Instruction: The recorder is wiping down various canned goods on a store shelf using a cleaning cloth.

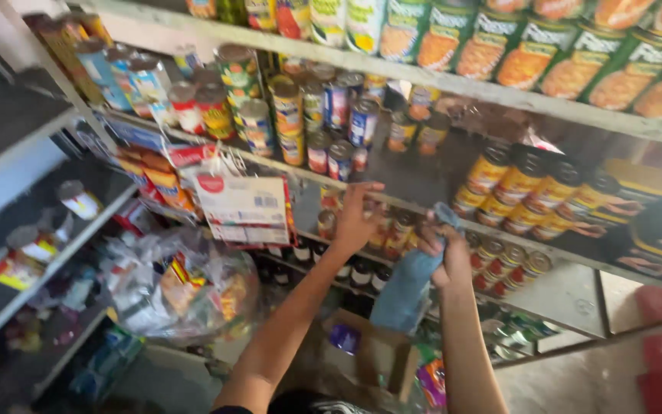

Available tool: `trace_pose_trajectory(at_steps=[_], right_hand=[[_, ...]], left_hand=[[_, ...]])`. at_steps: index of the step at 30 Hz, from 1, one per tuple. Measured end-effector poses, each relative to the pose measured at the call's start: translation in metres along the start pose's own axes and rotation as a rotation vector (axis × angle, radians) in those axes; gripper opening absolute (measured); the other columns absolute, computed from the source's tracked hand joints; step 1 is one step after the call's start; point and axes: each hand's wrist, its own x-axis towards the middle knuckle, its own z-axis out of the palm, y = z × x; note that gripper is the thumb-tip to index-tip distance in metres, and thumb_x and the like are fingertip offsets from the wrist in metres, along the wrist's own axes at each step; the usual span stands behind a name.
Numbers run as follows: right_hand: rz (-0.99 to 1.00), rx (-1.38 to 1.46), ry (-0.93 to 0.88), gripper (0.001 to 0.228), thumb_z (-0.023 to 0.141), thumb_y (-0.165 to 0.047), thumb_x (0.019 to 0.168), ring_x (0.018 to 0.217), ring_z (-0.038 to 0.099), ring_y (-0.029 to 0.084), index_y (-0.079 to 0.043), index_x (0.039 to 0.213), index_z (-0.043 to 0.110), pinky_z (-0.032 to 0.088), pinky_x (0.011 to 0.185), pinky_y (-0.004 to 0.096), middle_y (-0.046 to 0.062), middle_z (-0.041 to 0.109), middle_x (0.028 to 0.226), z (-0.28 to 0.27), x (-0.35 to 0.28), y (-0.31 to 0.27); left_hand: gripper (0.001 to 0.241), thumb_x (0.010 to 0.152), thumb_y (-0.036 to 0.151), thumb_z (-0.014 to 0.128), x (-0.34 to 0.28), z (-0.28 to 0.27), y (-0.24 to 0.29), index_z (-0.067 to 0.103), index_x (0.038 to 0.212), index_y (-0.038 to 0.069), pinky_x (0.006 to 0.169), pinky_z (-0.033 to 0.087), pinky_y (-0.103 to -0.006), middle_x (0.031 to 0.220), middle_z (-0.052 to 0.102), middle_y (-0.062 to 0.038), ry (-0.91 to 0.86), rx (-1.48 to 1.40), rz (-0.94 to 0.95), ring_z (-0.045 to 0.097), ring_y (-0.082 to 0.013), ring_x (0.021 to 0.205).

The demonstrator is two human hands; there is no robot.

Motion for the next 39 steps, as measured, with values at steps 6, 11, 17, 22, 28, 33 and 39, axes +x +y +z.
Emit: trace_pose_trajectory(at_steps=[6,11,17,22,28,33,39], right_hand=[[-0.117,-0.465,0.482,0.031,0.047,0.003,0.087,0.047,0.036,0.007,-0.002,0.114,0.063,0.030,0.044,0.024,0.004,0.079,0.099,0.060,0.074,0.068],[-0.212,-1.124,0.523,0.044,0.063,-0.006,0.095,0.058,0.046,0.009,-0.002,0.139,0.066,0.040,0.052,0.026,0.012,0.060,0.087,0.015,0.130,0.111],[-0.442,-1.532,0.421,0.063,0.074,-0.005,0.084,0.112,0.068,0.017,-0.002,0.145,0.057,0.052,0.096,0.031,0.013,0.073,0.125,-0.009,0.164,0.140],[-0.489,-1.577,0.500,0.070,0.076,-0.009,0.085,0.116,0.068,0.022,-0.003,0.150,0.051,0.053,0.097,0.034,0.015,0.071,0.127,0.001,0.176,0.157],[-0.636,-1.635,0.536,0.055,0.079,-0.010,0.086,0.115,0.068,0.027,0.000,0.135,0.057,0.053,0.097,0.037,0.017,0.070,0.123,-0.009,0.186,0.163],[-0.790,-1.744,0.555,0.052,0.078,-0.006,0.087,0.116,0.067,0.032,0.000,0.134,0.058,0.053,0.098,0.040,0.020,0.069,0.125,-0.011,0.192,0.168],[-0.747,-1.669,0.577,0.051,0.079,-0.006,0.082,0.111,0.071,0.030,-0.003,0.130,0.061,0.055,0.094,0.039,0.018,0.072,0.119,0.005,0.190,0.166]], left_hand=[[0.059,0.079,0.008,0.074,0.052,-0.074,-0.050,0.055,0.134,0.014,0.116,0.027,-0.0548,0.131,0.057,-0.011,0.039,0.481,0.106,0.049,-0.0343,0.130],[0.064,0.083,0.014,0.072,0.076,-0.116,-0.066,0.050,0.143,0.014,0.116,0.025,-0.0588,0.143,0.054,-0.012,-0.019,0.582,0.191,0.041,-0.0381,0.137],[0.067,0.087,0.018,0.070,0.090,-0.118,-0.091,0.047,0.150,0.012,0.119,0.011,-0.0683,0.146,0.057,-0.009,-0.207,0.724,0.230,0.037,-0.0346,0.146],[0.070,0.086,0.034,0.077,0.098,-0.107,-0.077,0.048,0.146,0.011,0.114,-0.002,-0.0765,0.127,0.066,-0.008,-0.184,0.715,0.226,0.039,-0.0337,0.141],[0.071,0.081,0.037,0.081,0.095,-0.103,-0.088,0.051,0.139,0.010,0.122,0.012,-0.0652,0.124,0.068,-0.011,-0.122,0.722,0.172,0.044,-0.0314,0.136],[0.067,0.077,0.030,0.085,0.096,-0.109,-0.077,0.053,0.133,0.013,0.118,0.016,-0.0613,0.121,0.069,-0.012,-0.115,0.572,0.136,0.043,-0.0347,0.133],[0.068,0.078,0.029,0.085,0.096,-0.114,-0.080,0.052,0.135,0.013,0.117,0.024,-0.0552,0.129,0.068,-0.012,-0.122,0.534,0.170,0.044,-0.0348,0.133]])
